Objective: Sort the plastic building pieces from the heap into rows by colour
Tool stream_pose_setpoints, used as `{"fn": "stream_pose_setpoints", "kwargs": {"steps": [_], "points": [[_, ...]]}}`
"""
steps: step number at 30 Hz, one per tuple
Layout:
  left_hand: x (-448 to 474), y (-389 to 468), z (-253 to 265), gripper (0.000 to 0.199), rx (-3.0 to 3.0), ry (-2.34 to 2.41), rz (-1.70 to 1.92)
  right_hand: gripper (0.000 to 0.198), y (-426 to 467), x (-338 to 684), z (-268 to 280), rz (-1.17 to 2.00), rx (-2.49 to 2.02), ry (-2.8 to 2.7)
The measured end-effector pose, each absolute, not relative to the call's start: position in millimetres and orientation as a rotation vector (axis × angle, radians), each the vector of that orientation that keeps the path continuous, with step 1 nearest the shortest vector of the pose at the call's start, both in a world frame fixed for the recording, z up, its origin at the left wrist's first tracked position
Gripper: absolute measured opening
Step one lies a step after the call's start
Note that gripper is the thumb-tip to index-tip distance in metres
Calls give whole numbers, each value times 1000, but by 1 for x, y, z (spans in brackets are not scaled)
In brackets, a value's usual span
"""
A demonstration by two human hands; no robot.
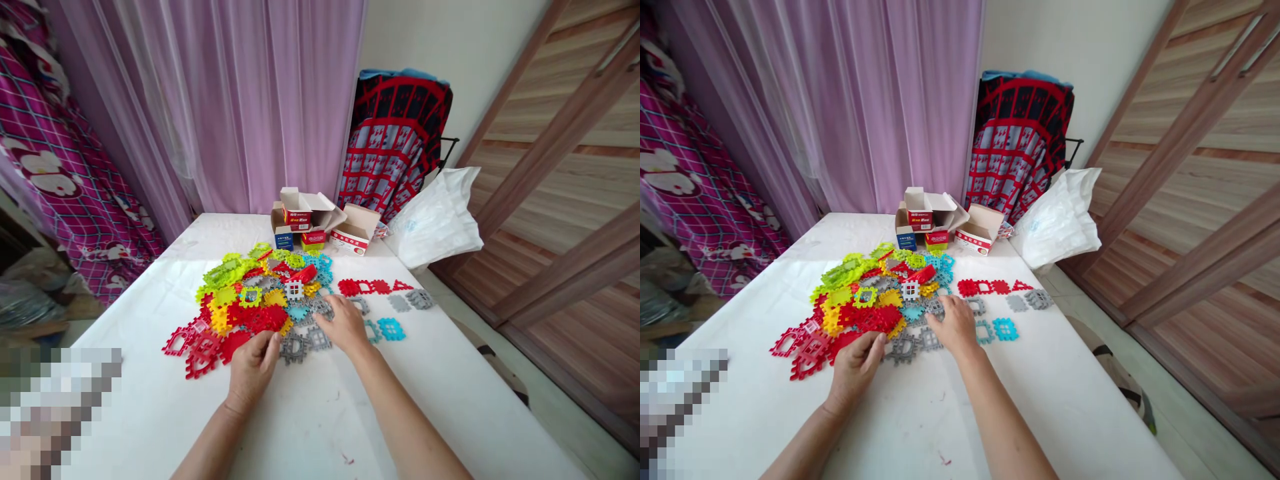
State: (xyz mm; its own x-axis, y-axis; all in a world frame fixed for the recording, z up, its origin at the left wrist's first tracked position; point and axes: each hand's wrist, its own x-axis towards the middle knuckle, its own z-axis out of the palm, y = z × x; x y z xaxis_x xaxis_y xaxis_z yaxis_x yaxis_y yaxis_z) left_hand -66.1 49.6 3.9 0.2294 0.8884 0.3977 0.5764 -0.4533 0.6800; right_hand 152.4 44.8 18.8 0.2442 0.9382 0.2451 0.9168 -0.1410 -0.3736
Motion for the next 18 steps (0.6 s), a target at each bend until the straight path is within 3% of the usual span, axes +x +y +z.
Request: {"fn": "stream_pose_setpoints", "kwargs": {"steps": [2,7,12,18], "points": [[-65,50,2,37,2103,1335,1080,44,52,146,16,56,-2139,-1719],[-63,48,0,37,2082,1302,1064,29,53,143,12,75,-2148,-1736],[-62,46,4,34,2074,1258,1105,31,47,162,10,139,-1998,-1492],[-56,40,3,29,1842,1138,1114,41,34,167,6,834,-1559,-873]]}}
